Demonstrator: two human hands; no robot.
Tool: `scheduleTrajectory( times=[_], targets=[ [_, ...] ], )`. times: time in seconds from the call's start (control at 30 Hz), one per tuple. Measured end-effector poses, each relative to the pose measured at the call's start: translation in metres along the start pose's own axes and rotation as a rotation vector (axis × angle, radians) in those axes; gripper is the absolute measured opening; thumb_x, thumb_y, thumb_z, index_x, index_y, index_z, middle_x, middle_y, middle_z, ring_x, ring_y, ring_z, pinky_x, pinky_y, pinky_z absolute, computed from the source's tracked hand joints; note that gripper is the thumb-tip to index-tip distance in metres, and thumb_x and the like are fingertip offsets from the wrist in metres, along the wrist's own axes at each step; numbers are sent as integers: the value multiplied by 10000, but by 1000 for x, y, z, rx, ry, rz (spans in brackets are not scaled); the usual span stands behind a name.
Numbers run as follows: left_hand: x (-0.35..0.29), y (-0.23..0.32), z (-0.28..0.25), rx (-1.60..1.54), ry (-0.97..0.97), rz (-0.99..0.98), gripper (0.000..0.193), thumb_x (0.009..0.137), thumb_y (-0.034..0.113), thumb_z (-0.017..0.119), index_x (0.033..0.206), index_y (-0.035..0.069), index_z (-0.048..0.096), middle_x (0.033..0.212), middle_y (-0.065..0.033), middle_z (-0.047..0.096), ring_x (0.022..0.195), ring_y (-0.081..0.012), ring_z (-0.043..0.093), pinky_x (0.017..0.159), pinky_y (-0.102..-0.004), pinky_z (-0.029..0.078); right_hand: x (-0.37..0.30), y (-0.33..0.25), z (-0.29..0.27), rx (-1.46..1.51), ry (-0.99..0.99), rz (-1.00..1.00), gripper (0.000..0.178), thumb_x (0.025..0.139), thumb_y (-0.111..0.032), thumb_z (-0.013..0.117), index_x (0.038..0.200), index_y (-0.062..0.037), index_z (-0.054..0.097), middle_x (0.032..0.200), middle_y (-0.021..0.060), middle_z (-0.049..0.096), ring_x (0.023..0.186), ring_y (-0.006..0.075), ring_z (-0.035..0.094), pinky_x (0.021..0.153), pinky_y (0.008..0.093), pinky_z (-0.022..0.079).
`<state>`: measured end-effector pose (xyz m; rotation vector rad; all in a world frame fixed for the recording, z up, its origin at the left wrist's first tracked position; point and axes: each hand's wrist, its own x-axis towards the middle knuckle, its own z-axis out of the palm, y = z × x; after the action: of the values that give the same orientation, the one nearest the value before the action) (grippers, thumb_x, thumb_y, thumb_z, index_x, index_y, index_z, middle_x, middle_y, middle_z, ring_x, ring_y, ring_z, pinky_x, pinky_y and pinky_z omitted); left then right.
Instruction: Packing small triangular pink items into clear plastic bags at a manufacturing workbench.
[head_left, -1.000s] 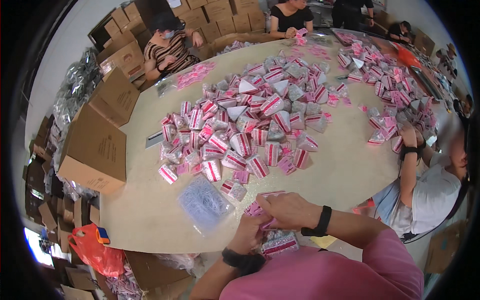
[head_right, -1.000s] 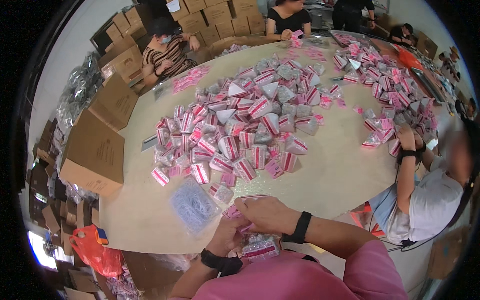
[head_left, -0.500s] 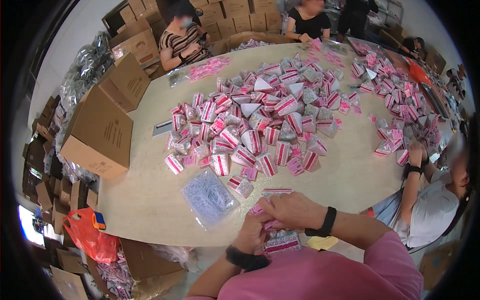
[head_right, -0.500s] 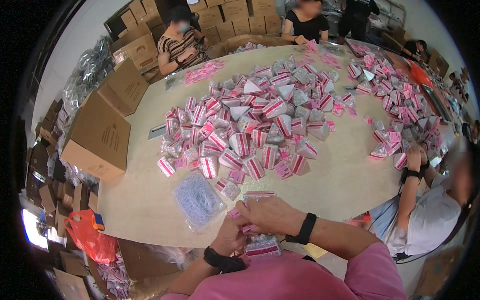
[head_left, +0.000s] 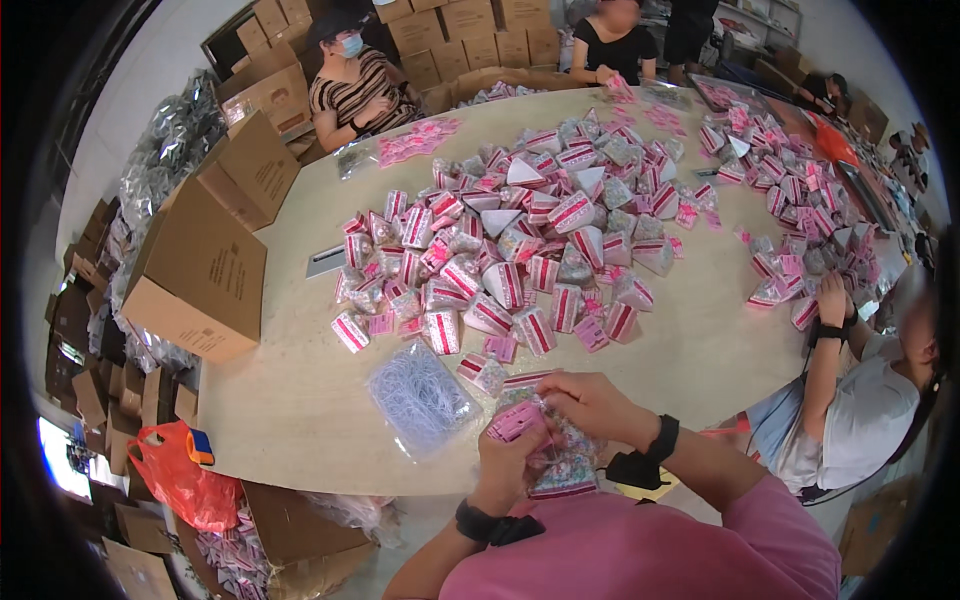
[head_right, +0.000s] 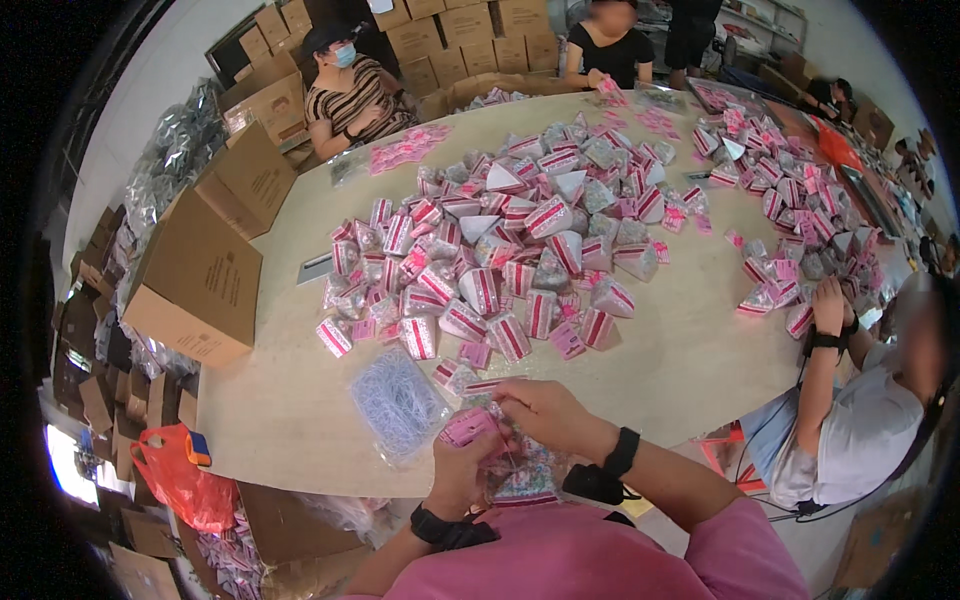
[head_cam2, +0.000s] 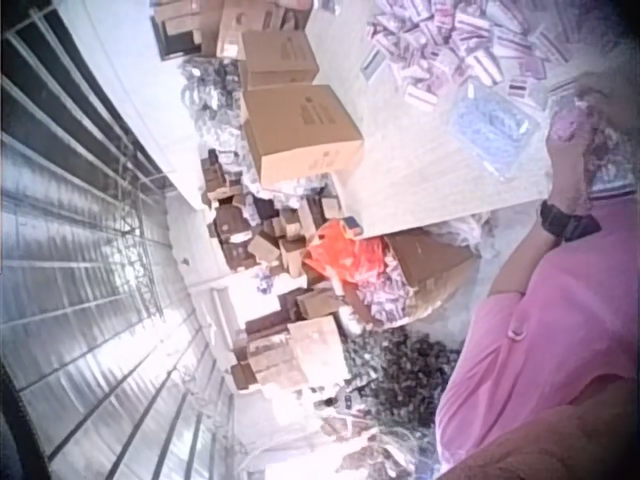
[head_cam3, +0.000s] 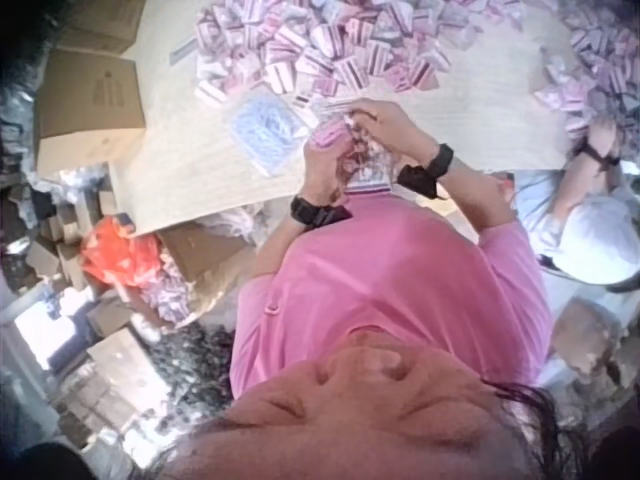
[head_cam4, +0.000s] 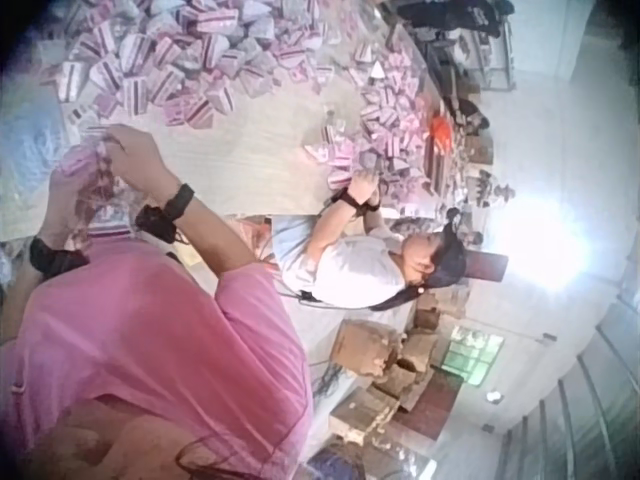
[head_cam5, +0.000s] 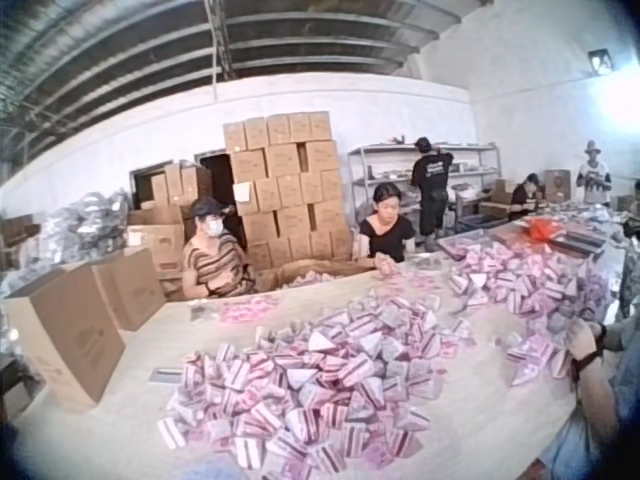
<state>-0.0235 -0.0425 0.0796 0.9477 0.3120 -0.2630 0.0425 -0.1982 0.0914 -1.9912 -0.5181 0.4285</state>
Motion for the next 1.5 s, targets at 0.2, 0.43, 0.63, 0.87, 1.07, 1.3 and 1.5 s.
scheduleTrajectory(
  times=[0.2,0.43,0.63,0.87,1.07,1.3,1.5],
  targets=[
    [-3,2,-9,94,-76,45,392,755,-43,645,1113,20,498,1045,-80,588,904,-147,594,782,-302,519,-3,-4,35,-327,227,-217,180,895,-124,449,1033,-53,540,845,145,607,778,284,622,645,388,473],
    [-11,7,1,309,94,164,296,788,23,649,1047,22,506,868,-66,601,706,-130,601,620,-261,499,-5,-13,18,251,-38,-12,375,829,-309,586,1086,-59,478,853,169,622,789,372,612,674,431,482],
    [-12,-5,-5,601,138,397,314,817,90,628,1074,20,463,850,-95,602,724,-150,602,618,-280,490,-10,-49,25,-363,-99,40,573,767,-437,667,1089,-20,443,793,168,621,700,358,606,625,373,470],
    [-12,-12,-6,662,139,338,366,790,64,594,1119,19,439,948,-133,594,827,-213,607,702,-327,490,-5,-14,39,-22,36,-12,521,785,-444,634,1004,5,486,778,201,611,721,338,618,641,381,467],
    [-7,-28,-23,775,72,461,420,761,59,625,1129,7,430,943,-144,586,820,-230,604,696,-335,489,-11,-14,46,-56,18,96,526,780,-454,644,983,11,505,772,205,605,715,313,611,635,380,463],
    [-5,-26,-13,683,75,273,472,757,73,626,1177,6,421,949,-155,603,853,-258,617,752,-347,491,-5,-6,43,33,46,107,443,809,-374,633,955,28,514,738,141,584,661,198,568,590,319,446],
    [3,-25,-17,796,107,267,494,758,83,615,1222,27,457,1032,-181,610,933,-259,621,791,-337,485,0,23,47,619,39,300,249,859,-234,591,926,0,544,725,26,555,607,58,487,484,236,385]
  ],
)
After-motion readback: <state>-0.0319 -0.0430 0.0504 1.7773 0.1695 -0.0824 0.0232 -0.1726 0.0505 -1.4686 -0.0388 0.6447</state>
